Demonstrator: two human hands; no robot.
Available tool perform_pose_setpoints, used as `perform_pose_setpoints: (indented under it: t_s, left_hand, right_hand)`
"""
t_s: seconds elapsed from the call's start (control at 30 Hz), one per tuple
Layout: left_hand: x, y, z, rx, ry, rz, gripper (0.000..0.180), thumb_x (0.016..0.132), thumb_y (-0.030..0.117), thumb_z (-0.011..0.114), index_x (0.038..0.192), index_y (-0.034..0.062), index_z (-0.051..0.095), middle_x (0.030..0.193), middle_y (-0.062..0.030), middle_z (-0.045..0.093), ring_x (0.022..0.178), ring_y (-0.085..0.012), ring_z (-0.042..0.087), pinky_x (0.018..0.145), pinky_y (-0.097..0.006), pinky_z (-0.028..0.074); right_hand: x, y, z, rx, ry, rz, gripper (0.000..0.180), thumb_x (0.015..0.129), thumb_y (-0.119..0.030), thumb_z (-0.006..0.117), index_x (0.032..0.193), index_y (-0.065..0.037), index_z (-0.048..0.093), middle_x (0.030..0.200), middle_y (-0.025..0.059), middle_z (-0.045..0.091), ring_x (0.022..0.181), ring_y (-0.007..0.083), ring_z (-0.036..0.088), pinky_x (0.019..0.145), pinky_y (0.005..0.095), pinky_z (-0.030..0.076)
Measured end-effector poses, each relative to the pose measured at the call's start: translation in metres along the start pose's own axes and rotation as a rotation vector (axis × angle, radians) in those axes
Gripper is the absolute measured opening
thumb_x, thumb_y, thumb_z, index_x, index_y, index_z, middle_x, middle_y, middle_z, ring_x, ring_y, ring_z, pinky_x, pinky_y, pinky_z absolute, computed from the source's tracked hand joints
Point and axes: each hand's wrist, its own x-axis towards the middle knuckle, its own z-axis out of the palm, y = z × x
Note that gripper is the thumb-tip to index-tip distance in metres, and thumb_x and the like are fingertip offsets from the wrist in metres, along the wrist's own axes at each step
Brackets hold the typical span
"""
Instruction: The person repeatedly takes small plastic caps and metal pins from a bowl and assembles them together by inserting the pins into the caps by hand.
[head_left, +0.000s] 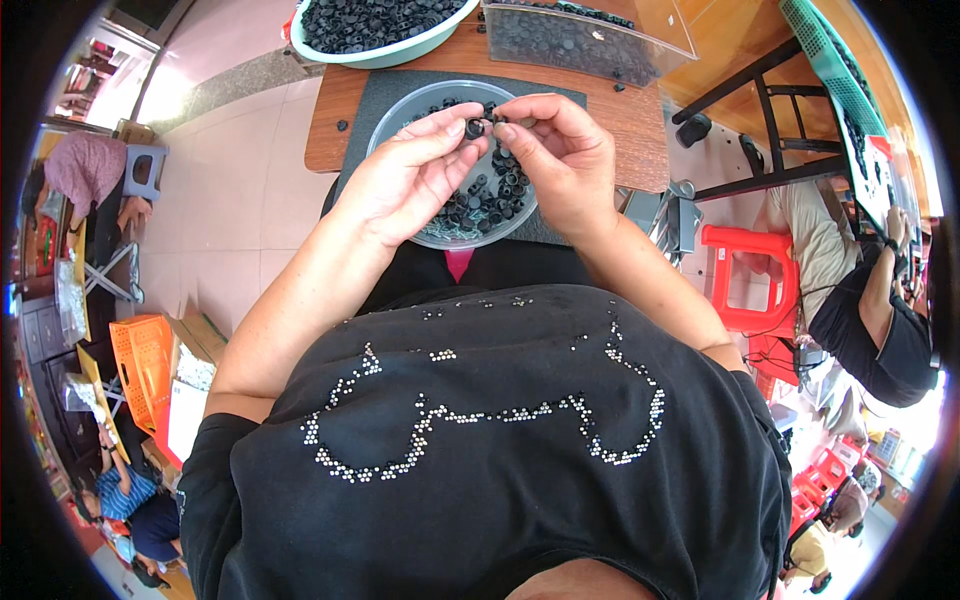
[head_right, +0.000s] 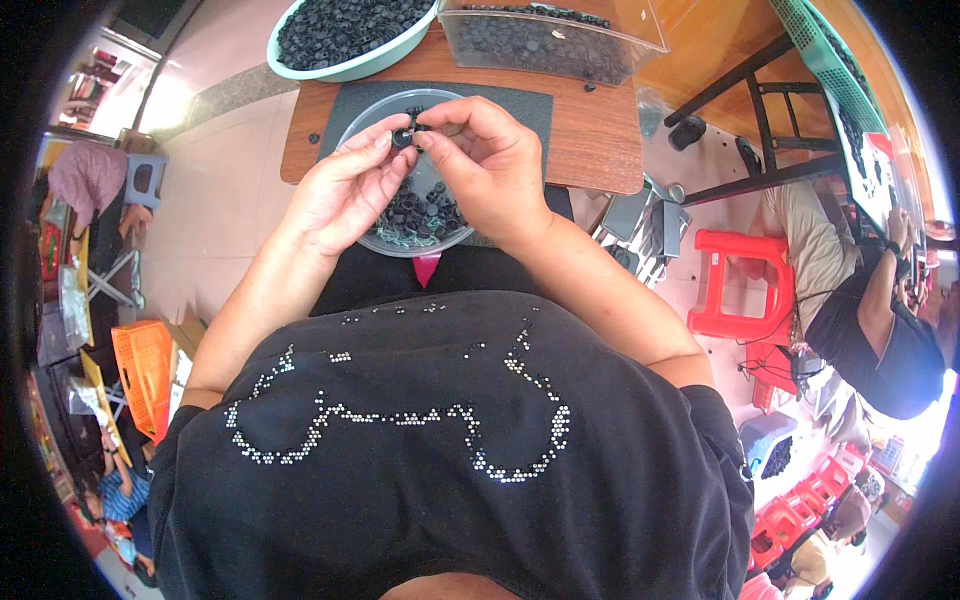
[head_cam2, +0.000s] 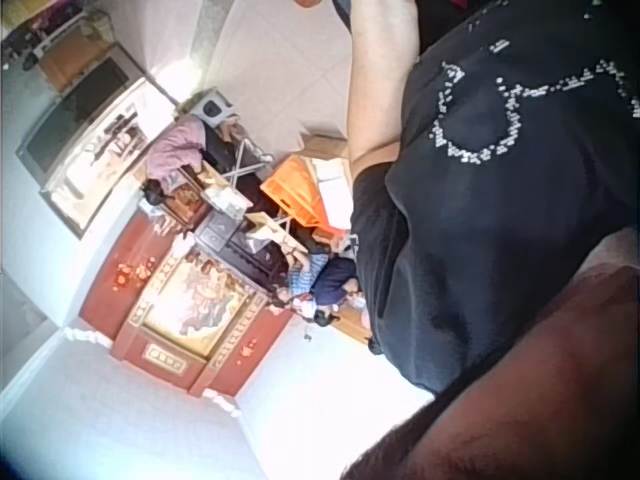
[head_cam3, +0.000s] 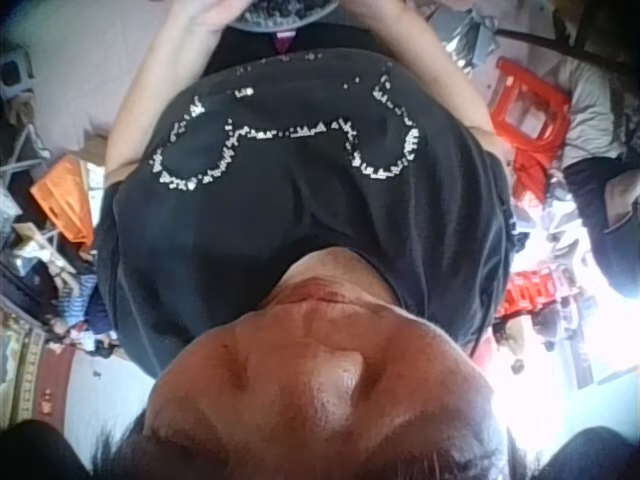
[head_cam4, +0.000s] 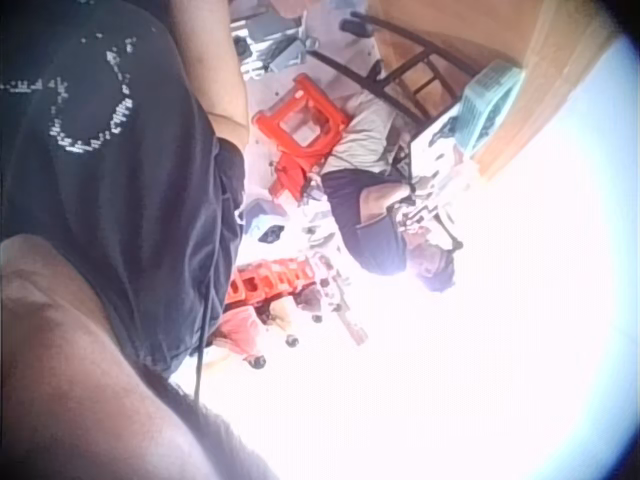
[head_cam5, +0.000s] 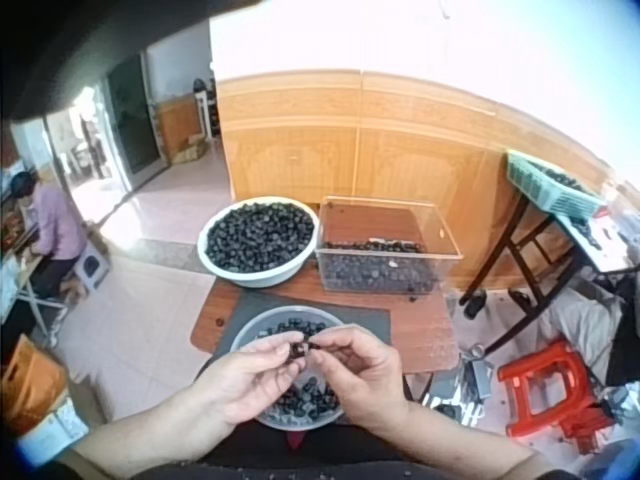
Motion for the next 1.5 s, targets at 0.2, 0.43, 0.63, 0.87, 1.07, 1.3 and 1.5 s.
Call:
perform_pose_setpoints:
  t_s: [0.2,0.43,0.63,0.87,1.07,1.3,1.5]
  left_hand:
    - [0.001,0.001,-0.001,-0.011,-0.047,-0.003,0.028,0.089,0.005,0.055,0.115,-0.0036,0.053,0.103,-0.011,0.06,0.095,-0.0182,0.06,0.084,-0.023,0.052]
    - [-0.002,-0.002,0.008,0.044,0.019,0.022,0.028,0.089,0.006,0.055,0.115,-0.0039,0.054,0.108,-0.012,0.058,0.098,-0.0184,0.059,0.087,-0.023,0.05]
    - [-0.004,-0.005,0.012,0.069,0.075,0.073,0.027,0.089,0.007,0.056,0.114,-0.0036,0.055,0.109,-0.0114,0.058,0.099,-0.0182,0.058,0.09,-0.025,0.048]
    - [-0.004,-0.006,0.013,0.067,0.081,0.08,0.027,0.089,0.008,0.056,0.113,-0.0028,0.056,0.107,-0.0104,0.058,0.095,-0.0169,0.058,0.087,-0.024,0.049]
    - [-0.004,-0.004,0.005,0.07,0.019,0.078,0.025,0.087,0.006,0.058,0.111,-0.0024,0.057,0.101,-0.0084,0.06,0.09,-0.0143,0.059,0.083,-0.023,0.05]
    - [-0.006,-0.004,0.012,0.074,0.078,0.121,0.022,0.086,0.005,0.06,0.107,-0.0016,0.059,0.101,-0.0084,0.06,0.089,-0.0138,0.059,0.082,-0.022,0.051]
    - [-0.007,-0.004,0.013,0.055,0.069,0.108,0.022,0.086,0.005,0.059,0.107,-0.0013,0.059,0.102,-0.0079,0.06,0.088,-0.0142,0.059,0.084,-0.024,0.051]
  right_hand:
    - [0.002,-0.004,-0.002,-0.174,-0.016,-0.109,0.018,0.08,0.01,0.06,0.097,0.003,0.059,0.1,0.0084,0.058,0.09,0.0123,0.058,0.079,0.0227,0.048]
    - [0.002,-0.003,-0.001,-0.442,-0.063,-0.275,0.02,0.075,0.01,0.064,0.094,0.002,0.06,0.098,0.0106,0.058,0.085,0.0135,0.058,0.072,0.0232,0.05]
    - [0.004,-0.006,0.0,-0.59,-0.062,-0.425,0.019,0.072,0.01,0.066,0.088,0.002,0.062,0.092,0.0106,0.059,0.082,0.0149,0.059,0.067,0.0228,0.048]
    - [-0.001,0.0,0.0,-0.368,0.001,-0.2,0.025,0.074,0.012,0.064,0.097,0.002,0.058,0.097,0.0084,0.057,0.082,0.0107,0.057,0.07,0.0216,0.048]
    - [0.0,-0.002,-0.001,-0.384,-0.035,-0.213,0.023,0.075,0.013,0.063,0.095,0.002,0.059,0.098,0.0085,0.057,0.084,0.0109,0.057,0.071,0.0215,0.048]
    - [0.001,-0.004,-0.002,-0.459,-0.059,-0.293,0.02,0.075,0.012,0.063,0.093,0.002,0.06,0.099,0.0093,0.057,0.087,0.0123,0.057,0.073,0.0218,0.049]
    - [0.0,-0.004,-0.001,-0.404,-0.041,-0.276,0.018,0.076,0.01,0.064,0.093,0.002,0.06,0.099,0.0096,0.058,0.089,0.0133,0.058,0.074,0.0224,0.049]
